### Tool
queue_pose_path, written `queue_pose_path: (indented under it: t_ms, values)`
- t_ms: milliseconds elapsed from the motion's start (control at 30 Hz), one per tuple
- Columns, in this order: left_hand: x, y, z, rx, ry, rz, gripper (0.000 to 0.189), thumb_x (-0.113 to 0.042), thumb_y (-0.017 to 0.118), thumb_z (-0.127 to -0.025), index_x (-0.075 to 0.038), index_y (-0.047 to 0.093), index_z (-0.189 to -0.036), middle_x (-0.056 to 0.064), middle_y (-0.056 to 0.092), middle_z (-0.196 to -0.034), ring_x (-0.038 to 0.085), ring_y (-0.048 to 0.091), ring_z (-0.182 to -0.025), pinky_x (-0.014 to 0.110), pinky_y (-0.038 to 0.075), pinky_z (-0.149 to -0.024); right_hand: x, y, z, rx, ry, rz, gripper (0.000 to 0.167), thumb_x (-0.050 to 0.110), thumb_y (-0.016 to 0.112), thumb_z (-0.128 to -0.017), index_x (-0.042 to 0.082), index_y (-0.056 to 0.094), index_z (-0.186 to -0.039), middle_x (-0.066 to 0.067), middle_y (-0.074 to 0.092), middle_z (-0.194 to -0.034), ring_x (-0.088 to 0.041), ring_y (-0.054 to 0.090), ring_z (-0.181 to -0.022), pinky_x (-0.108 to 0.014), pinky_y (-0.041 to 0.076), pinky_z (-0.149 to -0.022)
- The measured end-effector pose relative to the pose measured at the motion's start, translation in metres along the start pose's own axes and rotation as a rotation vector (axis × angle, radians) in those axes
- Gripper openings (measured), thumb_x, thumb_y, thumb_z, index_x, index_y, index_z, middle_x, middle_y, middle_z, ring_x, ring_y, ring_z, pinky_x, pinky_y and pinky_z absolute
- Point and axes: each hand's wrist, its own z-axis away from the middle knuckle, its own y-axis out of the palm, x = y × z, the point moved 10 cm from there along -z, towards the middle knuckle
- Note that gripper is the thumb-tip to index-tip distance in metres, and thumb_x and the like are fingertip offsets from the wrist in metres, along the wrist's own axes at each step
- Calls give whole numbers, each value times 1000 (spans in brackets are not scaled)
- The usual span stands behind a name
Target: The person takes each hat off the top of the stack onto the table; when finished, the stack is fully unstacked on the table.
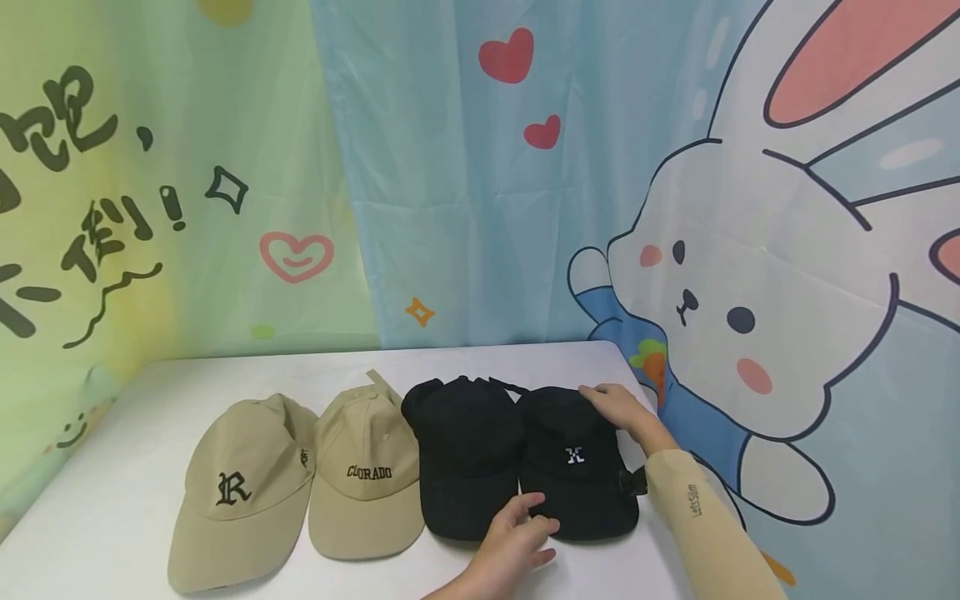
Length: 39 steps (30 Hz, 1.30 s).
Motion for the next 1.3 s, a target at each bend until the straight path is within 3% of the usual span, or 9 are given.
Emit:
queue_pose_path:
  t_ms: [300,433,633,900,1033,1167,1300]
  values:
    - [1,2,2,-70,-5,89,52,-7,63,-82,4,48,-131,47,15,-145,59,39,-124,56,53,-90,0,-2,3,-9,-8,-4,71,47,39,-104,-15,42,-138,-36,46,-136,-49,50,-119,-57,51,-92]
    - [5,3,0,-65,-27,216,57,-5,61,-81,6,42,-134,41,22,-139,55,41,-121,59,52,-89,-1,-4,5,-17,-3,-2,72,47,38,-104,-16,41,-138,-36,45,-137,-50,49,-120,-58,50,-93]
    - [13,8,-4,-64,-94,412,62,-8,60,-82,4,34,-137,35,24,-140,58,29,-128,68,47,-90,-5,-6,8,-36,1,-5,74,48,39,-104,-17,39,-139,-38,41,-140,-52,44,-124,-61,46,-97]
    - [20,10,-5,-84,-104,409,63,-11,61,-81,3,36,-136,46,18,-140,65,20,-129,72,40,-95,-9,-8,10,-37,1,-9,74,46,38,-104,-19,38,-138,-39,40,-139,-54,43,-125,-62,44,-99]
    - [19,12,-5,-84,-91,392,62,-10,62,-81,3,36,-135,45,21,-138,66,25,-126,71,38,-98,-9,-10,13,-38,0,-13,73,46,38,-105,-20,37,-138,-39,41,-139,-54,44,-124,-62,45,-97]
    - [21,13,-5,-91,-89,371,64,-9,62,-80,4,35,-136,41,21,-138,62,33,-122,69,40,-97,-11,-11,15,-45,-5,-20,73,45,40,-104,-19,39,-137,-39,42,-138,-53,46,-122,-61,46,-96]
    - [25,13,-6,-99,-83,360,72,-7,63,-79,4,28,-141,35,29,-132,50,43,-114,65,46,-93,-14,-11,15,-46,-9,-19,72,46,40,-104,-19,41,-137,-38,44,-137,-52,47,-122,-61,47,-95]
